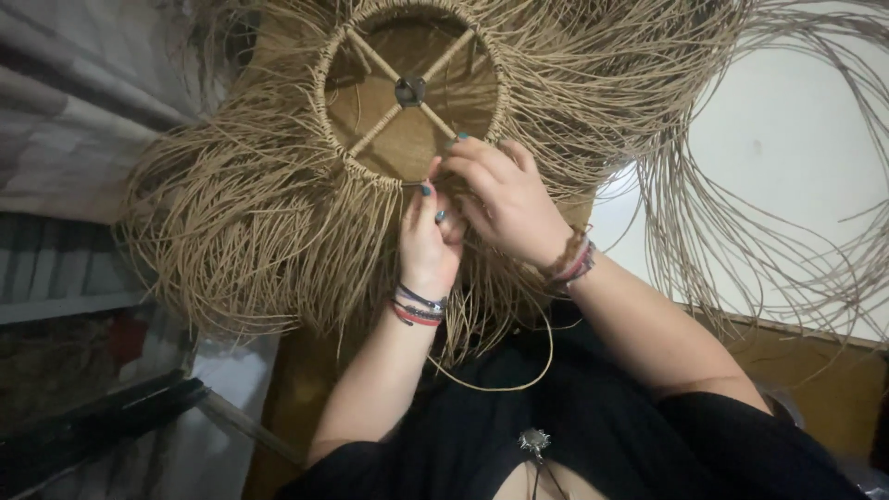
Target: The person is weaving and tying long strands of straw onto a circular metal frame to create a decorative lampshade.
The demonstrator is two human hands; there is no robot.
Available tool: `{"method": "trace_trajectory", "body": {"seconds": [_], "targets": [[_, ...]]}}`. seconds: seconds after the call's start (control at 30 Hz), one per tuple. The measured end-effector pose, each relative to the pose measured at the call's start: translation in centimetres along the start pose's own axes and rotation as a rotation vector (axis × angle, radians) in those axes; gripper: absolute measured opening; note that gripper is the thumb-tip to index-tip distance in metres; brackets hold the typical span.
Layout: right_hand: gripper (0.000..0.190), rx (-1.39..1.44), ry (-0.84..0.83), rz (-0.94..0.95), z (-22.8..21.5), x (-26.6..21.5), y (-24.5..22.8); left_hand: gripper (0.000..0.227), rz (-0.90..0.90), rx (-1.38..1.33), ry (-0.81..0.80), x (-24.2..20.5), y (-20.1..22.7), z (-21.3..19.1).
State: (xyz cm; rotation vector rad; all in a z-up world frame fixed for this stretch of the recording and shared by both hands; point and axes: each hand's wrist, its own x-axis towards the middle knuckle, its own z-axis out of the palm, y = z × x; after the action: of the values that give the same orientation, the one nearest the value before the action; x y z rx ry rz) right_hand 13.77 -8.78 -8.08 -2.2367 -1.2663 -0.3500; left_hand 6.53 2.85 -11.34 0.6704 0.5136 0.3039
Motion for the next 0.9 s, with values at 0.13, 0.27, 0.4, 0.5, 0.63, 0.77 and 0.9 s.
{"method": "trace_trajectory", "body": {"seconds": [0.13, 0.27, 0.4, 0.5, 0.63, 0.77, 0.9], "targets": [[0.037, -0.108, -0.003, -0.057, 0.0, 0.4, 0.3, 0.015, -0.024, -0.026, 0.019, -0.6, 0.5, 0.1], [0.024, -0.122, 0.062, -0.073, 0.0, 1.2, -1.2, 0.015, -0.070, 0.002, 0.210, 0.4, -2.1, -1.7], [0.012, -0.033, 0.126, -0.200, 1.7, 2.8, -1.3, 0.015, -0.051, -0.060, 0.180, 0.5, -1.6, -2.9], [0.012, 0.123, 0.101, -0.140, 3.2, 2.8, -0.8, 0.015, -0.057, 0.105, 0.086, -1.4, 1.4, -4.6], [0.015, 0.122, 0.067, -0.196, 2.9, 4.0, -1.1, 0.030, -0.036, 0.345, 0.075, -6.8, 7.5, -6.2], [0.014, 0.097, 0.076, -0.219, 3.6, 4.2, -0.9, 0.027, 0.317, 1.008, 0.199, -9.3, 10.8, -10.2], [0.016, 0.030, 0.144, -0.239, 3.6, 3.4, -0.9, 0.031, 0.647, 1.309, 0.214, -8.8, 8.0, -14.0]]}}
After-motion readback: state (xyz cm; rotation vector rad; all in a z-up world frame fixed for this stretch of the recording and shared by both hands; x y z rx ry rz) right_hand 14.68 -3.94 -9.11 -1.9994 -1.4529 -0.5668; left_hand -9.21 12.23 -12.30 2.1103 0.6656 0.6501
